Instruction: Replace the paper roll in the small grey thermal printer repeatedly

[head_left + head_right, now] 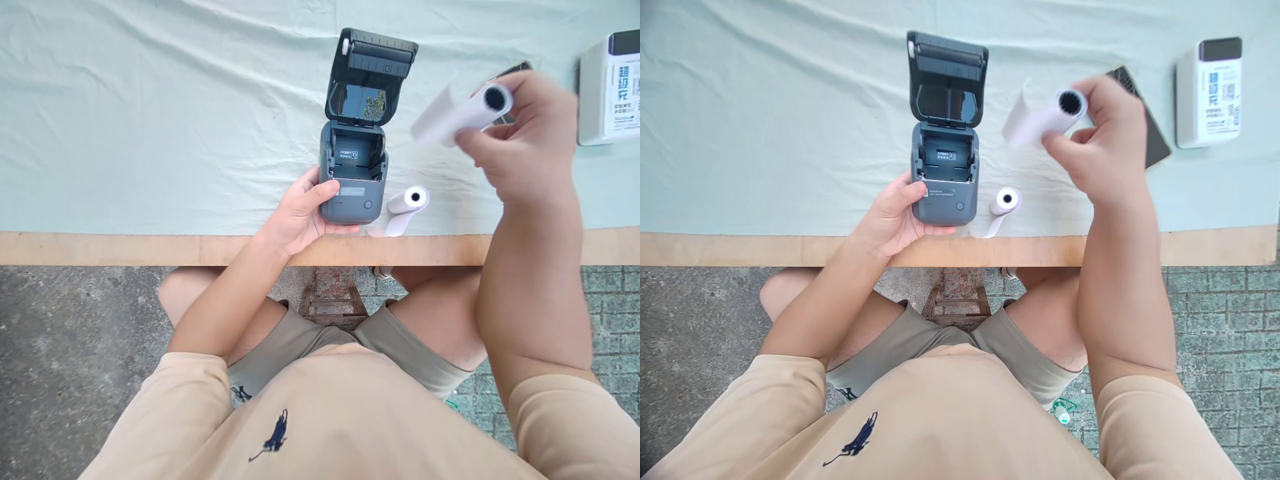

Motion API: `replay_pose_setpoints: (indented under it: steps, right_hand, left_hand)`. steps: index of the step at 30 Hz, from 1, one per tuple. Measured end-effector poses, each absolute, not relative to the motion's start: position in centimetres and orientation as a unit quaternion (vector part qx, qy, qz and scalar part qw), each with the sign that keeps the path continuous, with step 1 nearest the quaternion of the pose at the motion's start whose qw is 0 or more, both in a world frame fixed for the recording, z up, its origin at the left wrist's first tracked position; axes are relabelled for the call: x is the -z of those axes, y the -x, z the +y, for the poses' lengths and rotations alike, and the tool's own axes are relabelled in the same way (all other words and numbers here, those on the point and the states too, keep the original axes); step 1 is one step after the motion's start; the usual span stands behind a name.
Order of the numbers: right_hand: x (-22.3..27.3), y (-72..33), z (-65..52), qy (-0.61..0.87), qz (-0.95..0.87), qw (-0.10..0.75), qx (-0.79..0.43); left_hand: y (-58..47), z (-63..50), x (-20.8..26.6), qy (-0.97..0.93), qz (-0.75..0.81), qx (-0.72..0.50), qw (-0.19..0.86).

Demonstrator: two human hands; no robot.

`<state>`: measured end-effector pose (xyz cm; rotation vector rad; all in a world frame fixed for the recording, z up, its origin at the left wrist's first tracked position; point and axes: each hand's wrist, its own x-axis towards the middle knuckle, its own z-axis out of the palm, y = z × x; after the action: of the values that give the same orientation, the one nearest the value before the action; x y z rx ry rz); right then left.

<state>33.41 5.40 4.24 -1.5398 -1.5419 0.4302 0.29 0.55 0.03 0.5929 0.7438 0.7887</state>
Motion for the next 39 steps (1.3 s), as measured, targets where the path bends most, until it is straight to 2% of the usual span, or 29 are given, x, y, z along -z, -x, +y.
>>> replay_pose_setpoints:
  steps: [3, 5, 10, 12, 14, 17, 21, 26, 30, 34, 36, 39]
  right_hand:
    - [-4.5, -34.5, 3.9, 0.676, -0.619, 0.295, -0.270]
    - [-5.1, -34.6, 2.8, 0.683, -0.612, 0.264, -0.300]
    - [-6.4, -35.3, -0.1, 0.634, -0.638, 0.338, -0.275]
    - [-6.3, -35.6, -1.1, 0.599, -0.664, 0.315, -0.318]
    - [-5.8, -35.4, -1.6, 0.561, -0.691, 0.253, -0.378]
    - [-4.6, -33.8, -1.5, 0.534, -0.712, 0.207, -0.407]
    - [-3.8, -31.7, -0.9, 0.536, -0.710, 0.212, -0.404]
    - [-5.2, -32.2, -0.6, 0.531, -0.716, 0.227, -0.392]
    - [-7.5, -33.0, -0.9, 0.449, -0.782, 0.219, -0.373]
    - [-9.7, -31.5, -1.5, 0.382, -0.804, 0.184, -0.417]
    - [-10.4, -30.0, -1.4, 0.405, -0.803, 0.177, -0.400]
    - [-11.2, -27.5, -0.6, 0.492, -0.794, 0.175, -0.310]
  left_hand:
    - [-0.4, 0.6, -0.2, -0.273, 0.351, -0.375, 0.814]
    - [-0.5, 0.6, -0.3, -0.273, 0.351, -0.376, 0.813]
    - [-0.4, 0.6, -0.4, -0.281, 0.353, -0.375, 0.810]
    - [-0.4, 0.6, -0.5, -0.282, 0.353, -0.374, 0.810]
    - [-0.4, 0.6, -0.5, -0.280, 0.352, -0.377, 0.809]
    - [-0.5, 0.6, -0.4, -0.278, 0.353, -0.384, 0.807]
    - [-0.5, 0.6, -0.3, -0.284, 0.355, -0.376, 0.807]
    - [-0.3, 0.5, -0.4, -0.288, 0.365, -0.362, 0.808]
    - [-0.3, 0.3, -0.7, -0.288, 0.373, -0.361, 0.804]
    - [-0.5, 0.2, -0.9, -0.293, 0.377, -0.353, 0.805]
    - [-0.7, 0.2, -1.0, -0.293, 0.377, -0.360, 0.802]
    - [-1.0, 0.2, -1.0, -0.293, 0.384, -0.371, 0.793]
